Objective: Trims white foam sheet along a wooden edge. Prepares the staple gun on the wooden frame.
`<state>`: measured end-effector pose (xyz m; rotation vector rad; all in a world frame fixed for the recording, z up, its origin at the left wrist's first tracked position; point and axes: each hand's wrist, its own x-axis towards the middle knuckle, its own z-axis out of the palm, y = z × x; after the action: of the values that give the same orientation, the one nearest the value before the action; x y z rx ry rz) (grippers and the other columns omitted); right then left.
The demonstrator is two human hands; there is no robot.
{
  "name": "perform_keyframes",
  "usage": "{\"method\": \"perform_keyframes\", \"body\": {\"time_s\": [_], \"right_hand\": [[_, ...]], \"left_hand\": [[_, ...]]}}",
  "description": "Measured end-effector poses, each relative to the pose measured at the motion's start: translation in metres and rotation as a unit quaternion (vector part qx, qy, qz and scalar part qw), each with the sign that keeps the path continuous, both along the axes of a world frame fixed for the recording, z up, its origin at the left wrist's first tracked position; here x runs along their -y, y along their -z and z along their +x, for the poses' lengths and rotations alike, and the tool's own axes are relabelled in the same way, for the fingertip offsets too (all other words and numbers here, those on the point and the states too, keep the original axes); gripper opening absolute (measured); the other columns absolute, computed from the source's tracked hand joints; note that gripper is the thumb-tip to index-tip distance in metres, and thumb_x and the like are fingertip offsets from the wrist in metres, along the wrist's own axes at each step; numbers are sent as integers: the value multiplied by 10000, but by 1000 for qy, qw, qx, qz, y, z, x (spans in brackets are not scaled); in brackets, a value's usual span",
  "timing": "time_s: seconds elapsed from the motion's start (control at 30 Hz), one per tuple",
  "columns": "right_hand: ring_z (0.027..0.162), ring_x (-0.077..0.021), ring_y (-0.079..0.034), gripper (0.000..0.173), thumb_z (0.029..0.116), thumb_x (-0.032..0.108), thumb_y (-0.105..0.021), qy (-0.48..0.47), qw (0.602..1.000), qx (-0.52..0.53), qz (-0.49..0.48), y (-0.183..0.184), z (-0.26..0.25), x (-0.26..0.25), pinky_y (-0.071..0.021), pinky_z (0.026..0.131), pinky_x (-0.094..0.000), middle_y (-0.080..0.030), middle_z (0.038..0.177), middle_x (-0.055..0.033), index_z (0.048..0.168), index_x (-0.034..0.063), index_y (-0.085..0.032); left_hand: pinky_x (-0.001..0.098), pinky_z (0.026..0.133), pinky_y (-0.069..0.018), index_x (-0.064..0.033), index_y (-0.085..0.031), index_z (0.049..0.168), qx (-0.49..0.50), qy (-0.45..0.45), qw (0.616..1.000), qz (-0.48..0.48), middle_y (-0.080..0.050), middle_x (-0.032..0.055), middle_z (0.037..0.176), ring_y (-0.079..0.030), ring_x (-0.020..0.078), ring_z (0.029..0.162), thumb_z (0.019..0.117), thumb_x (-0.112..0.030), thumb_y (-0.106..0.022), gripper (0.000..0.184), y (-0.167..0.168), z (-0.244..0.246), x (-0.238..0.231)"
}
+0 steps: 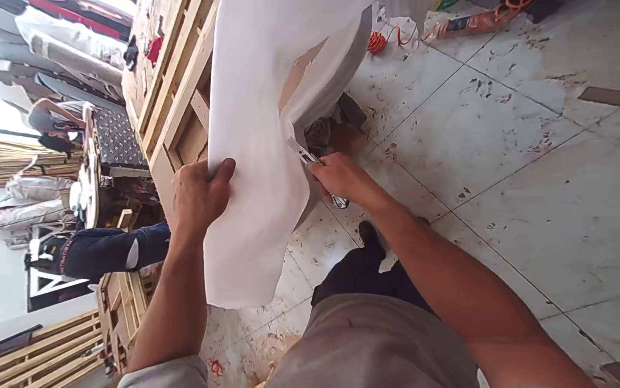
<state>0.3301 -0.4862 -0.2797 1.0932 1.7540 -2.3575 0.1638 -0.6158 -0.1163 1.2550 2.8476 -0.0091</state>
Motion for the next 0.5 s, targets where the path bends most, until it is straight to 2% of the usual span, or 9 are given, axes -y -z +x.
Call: {"method": "perform_keyframes", "body": {"time_s": [0.17,0.23,0.5], "right_hand": [[489,-146,-612,469,1107,442,-417,-1,998,25,50,-12,-4,6,-536,490,-315,-605,609,-58,940,58,-629],[515,-160,-618,465,1106,431,-410,-22,997,36,69,-14,-10,2,-542,525,-355,-615,625,-54,951,61,-647],[510,-159,-615,458,1100,420,-426,-68,991,57,100,-13,-25,5,-541,519,-359,-617,629,-52,922,57,-642]], "left_hand": [[473,599,-456,-112,-624,735,15,-1,998,55,-560,4,611,-581,158,591,1032,-486,-523,488,10,2,14],[489,607,-471,-114,-644,756,16,14,998,59,-581,13,623,-600,168,606,1037,-489,-514,486,9,2,15],[467,587,-456,-121,-648,775,14,9,998,58,-571,0,617,-586,160,591,1054,-474,-503,473,6,7,18]]}}
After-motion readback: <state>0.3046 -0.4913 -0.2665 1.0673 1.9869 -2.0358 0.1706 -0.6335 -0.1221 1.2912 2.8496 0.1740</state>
